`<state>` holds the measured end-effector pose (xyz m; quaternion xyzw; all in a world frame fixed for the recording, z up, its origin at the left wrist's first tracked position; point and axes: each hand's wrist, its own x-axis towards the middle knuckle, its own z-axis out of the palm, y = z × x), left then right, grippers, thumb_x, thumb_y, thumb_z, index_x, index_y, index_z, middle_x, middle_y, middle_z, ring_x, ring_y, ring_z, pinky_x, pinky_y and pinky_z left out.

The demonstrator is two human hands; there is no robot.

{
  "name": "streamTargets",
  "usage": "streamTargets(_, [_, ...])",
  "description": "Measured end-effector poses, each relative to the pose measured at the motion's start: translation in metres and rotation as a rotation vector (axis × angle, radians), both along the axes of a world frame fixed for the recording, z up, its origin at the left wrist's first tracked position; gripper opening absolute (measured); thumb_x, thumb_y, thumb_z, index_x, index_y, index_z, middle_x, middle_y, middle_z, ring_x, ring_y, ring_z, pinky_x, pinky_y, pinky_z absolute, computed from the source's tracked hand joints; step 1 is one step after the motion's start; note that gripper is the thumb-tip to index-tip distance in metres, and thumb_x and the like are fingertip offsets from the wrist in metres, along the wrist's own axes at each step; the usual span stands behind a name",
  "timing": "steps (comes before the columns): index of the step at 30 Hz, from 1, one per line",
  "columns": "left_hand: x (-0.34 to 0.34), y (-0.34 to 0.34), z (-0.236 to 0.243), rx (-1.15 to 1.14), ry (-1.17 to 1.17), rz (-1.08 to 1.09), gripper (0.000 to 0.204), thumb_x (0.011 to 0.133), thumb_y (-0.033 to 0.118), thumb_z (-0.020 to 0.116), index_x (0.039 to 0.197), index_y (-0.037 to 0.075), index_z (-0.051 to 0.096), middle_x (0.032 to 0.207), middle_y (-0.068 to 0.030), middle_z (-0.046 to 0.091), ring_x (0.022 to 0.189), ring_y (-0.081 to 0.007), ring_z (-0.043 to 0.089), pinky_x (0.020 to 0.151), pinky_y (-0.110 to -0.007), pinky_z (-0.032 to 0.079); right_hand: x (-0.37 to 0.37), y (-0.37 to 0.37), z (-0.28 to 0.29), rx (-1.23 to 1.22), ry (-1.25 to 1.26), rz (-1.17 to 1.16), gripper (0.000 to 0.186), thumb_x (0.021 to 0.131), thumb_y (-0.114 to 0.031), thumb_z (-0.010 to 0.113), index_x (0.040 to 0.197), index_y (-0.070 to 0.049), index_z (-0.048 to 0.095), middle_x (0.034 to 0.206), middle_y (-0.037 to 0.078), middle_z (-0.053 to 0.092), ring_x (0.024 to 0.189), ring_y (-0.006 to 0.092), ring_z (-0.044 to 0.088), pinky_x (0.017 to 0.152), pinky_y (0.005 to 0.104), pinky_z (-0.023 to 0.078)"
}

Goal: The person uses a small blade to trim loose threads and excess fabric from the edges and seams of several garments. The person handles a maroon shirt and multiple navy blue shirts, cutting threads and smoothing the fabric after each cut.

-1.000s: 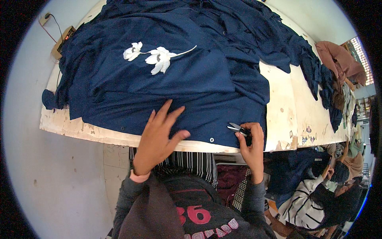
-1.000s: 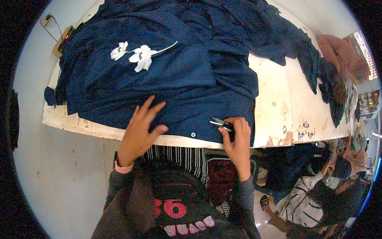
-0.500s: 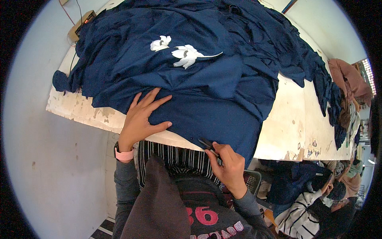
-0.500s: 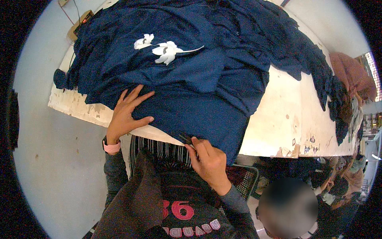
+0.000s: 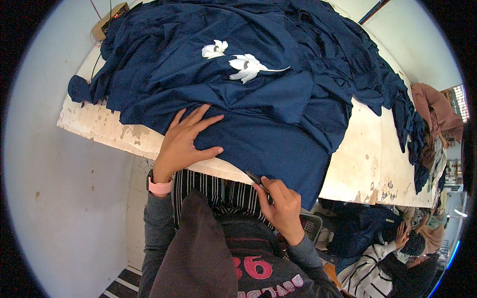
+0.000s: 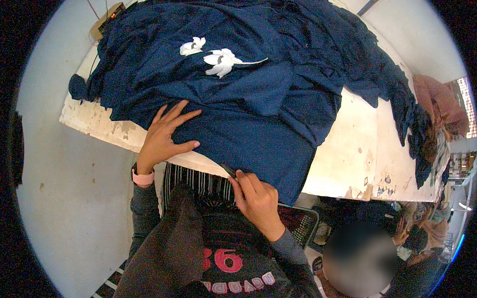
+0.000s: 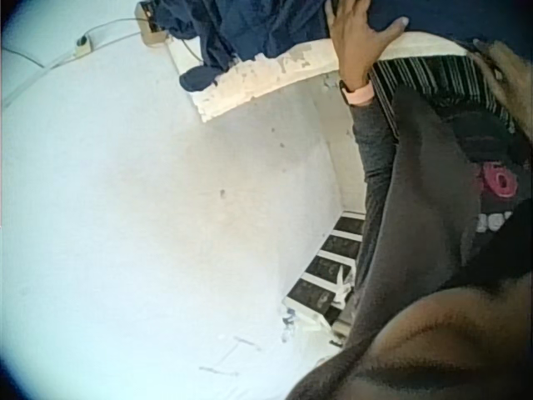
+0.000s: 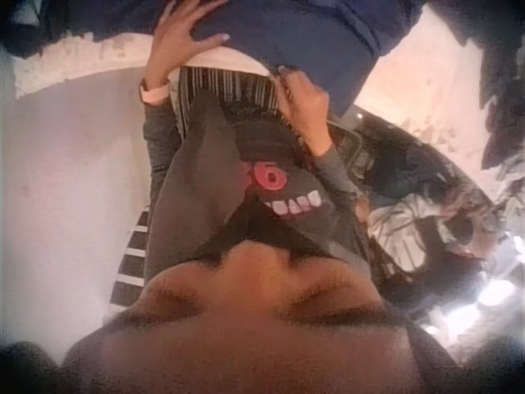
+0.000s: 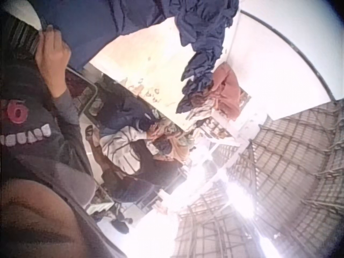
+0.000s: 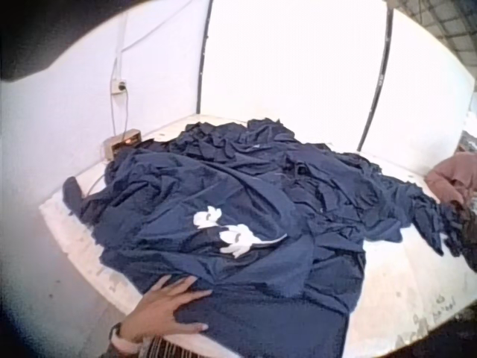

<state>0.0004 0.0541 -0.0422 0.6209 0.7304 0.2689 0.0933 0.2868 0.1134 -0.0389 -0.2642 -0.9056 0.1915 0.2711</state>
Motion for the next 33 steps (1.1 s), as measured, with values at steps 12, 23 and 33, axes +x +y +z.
streamTargets(12, [0.000, -0.001, 0.000, -0.009, 0.006, 0.017, 0.070, 0.075, 0.045, 0.083, 0.139, 0.023, 0.065, 0.156, -0.0151, 0.048, 0.143, -0.0302, 0.048, 0.124, -0.051, 0.024, 0.081, 0.040, 0.026, 0.009, -0.081, -0.159, 0.023, 0.077, -0.016, 0.086, 0.094, -0.006, 0.073, 0.087, 0.008, 0.073, 0.067, 0.0244, 0.067, 0.060, 0.0333, 0.048])
streamTargets(23, [-0.003, -0.001, -0.006, 0.028, 0.015, 0.015, 0.071, 0.073, 0.043, 0.084, 0.139, 0.024, 0.066, 0.156, -0.0145, 0.049, 0.143, -0.0291, 0.049, 0.124, -0.050, 0.023, 0.075, 0.035, 0.017, 0.118, -0.130, -0.016, 0.026, 0.078, -0.022, 0.085, 0.099, -0.010, 0.074, 0.082, 0.002, 0.071, 0.063, 0.0198, 0.063, 0.055, 0.0329, 0.039])
streamTargets(33, [-0.001, -0.001, -0.004, 0.017, 0.010, 0.029, 0.072, 0.071, 0.044, 0.085, 0.137, 0.024, 0.067, 0.155, -0.0144, 0.051, 0.141, -0.0296, 0.051, 0.124, -0.050, 0.023, 0.071, 0.034, 0.009, 0.070, -0.072, 0.015, 0.024, 0.078, -0.022, 0.085, 0.096, -0.010, 0.074, 0.077, 0.002, 0.069, 0.061, 0.0191, 0.061, 0.054, 0.0335, 0.035])
